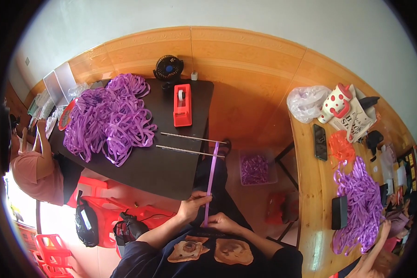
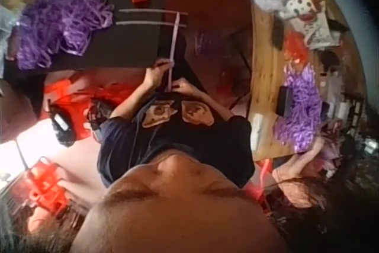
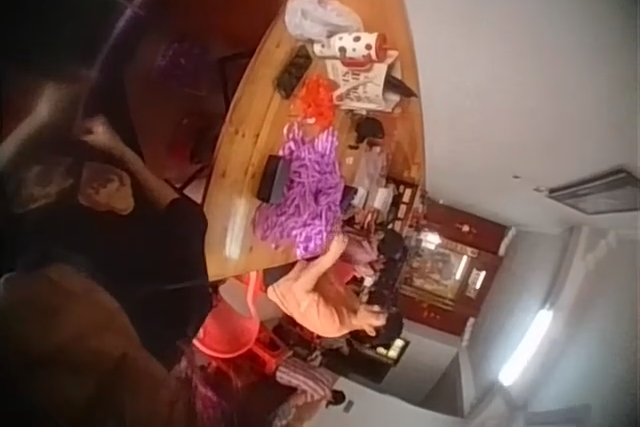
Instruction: The recorder uses a metal rod jig to wrap and tie purple ribbons into decorative bows.
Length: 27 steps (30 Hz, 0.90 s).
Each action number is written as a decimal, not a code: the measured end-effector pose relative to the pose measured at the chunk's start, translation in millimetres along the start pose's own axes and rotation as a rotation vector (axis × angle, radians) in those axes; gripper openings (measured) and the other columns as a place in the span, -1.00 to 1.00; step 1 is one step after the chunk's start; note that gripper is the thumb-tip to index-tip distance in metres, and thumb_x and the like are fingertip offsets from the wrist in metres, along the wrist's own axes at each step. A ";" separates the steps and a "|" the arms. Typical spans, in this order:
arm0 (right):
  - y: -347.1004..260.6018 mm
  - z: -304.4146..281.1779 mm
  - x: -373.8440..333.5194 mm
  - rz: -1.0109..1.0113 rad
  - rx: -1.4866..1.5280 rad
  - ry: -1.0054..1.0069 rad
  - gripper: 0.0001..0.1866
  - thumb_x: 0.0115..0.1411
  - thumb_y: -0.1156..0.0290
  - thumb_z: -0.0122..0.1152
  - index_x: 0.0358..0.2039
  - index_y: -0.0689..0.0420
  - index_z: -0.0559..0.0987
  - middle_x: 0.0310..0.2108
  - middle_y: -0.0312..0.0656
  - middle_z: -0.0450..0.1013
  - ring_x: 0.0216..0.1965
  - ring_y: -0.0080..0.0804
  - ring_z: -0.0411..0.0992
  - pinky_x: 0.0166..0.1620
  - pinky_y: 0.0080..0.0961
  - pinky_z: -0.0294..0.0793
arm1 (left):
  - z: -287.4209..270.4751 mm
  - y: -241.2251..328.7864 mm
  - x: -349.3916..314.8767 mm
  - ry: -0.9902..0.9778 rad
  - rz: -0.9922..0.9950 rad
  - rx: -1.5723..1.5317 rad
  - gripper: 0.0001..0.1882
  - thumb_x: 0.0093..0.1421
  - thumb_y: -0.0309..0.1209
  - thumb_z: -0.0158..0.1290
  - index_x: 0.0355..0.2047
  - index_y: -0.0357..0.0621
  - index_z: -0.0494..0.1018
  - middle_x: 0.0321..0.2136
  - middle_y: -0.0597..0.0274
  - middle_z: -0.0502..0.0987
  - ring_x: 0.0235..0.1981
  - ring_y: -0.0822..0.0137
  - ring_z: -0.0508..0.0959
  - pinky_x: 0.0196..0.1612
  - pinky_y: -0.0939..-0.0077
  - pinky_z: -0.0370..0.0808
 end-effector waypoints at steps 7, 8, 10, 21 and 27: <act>-16.1 -29.8 -2.2 -0.080 -0.145 0.197 -0.85 0.15 0.49 0.21 -0.27 0.24 0.60 -0.39 -0.20 0.55 -0.34 -0.62 0.46 -0.24 -0.63 0.44 | -1.8 -1.8 3.1 -0.018 -0.005 -0.029 -0.87 0.09 -0.52 0.18 -0.32 -0.25 0.55 -0.47 0.30 0.54 -0.47 0.56 0.45 -0.39 0.70 0.36; -17.4 -55.0 -7.9 -0.051 -0.390 0.504 -0.84 0.05 0.56 0.27 -0.30 0.22 0.59 -0.45 -0.16 0.51 -0.41 -0.52 0.46 -0.31 -0.55 0.43 | -0.3 -0.5 2.2 -0.031 0.003 -0.015 -0.87 0.09 -0.53 0.18 -0.32 -0.25 0.55 -0.49 0.31 0.53 -0.50 0.57 0.44 -0.41 0.71 0.34; -86.0 -73.8 -24.2 -0.469 -0.943 0.994 -0.76 -0.07 0.64 0.29 -0.31 0.19 0.57 -0.42 -0.13 0.46 -0.44 -0.31 0.44 -0.34 -0.43 0.42 | -1.6 0.3 -1.1 -0.035 0.010 -0.005 -0.88 0.09 -0.54 0.17 -0.33 -0.26 0.55 -0.51 0.31 0.52 -0.52 0.57 0.43 -0.44 0.72 0.33; -155.7 -41.6 -4.6 -1.122 -1.665 0.850 -0.70 -0.16 0.46 0.30 -0.31 0.14 0.61 -0.25 -0.29 0.43 -0.37 -0.47 0.39 -0.31 -0.50 0.24 | 4.9 11.7 -10.8 0.023 -0.020 -0.081 -0.90 0.07 -0.56 0.19 -0.36 -0.24 0.55 -0.56 0.38 0.50 -0.58 0.61 0.39 -0.53 0.75 0.24; -159.4 -32.7 -11.1 -1.135 -1.645 0.834 -0.73 -0.13 0.45 0.31 -0.33 0.16 0.61 -0.28 -0.30 0.44 -0.38 -0.46 0.38 -0.35 -0.51 0.23 | 15.2 2.8 -9.1 -0.399 -0.250 -0.655 -0.77 0.16 -0.42 0.09 -0.22 -0.31 0.50 -0.40 0.22 0.54 -0.37 0.42 0.51 -0.24 0.56 0.42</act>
Point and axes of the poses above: each hand's wrist, its own x-axis towards the middle knuckle, its own z-axis out of the palm, y = z × x, the point moved 7 cm from there along x, towards the middle knuckle
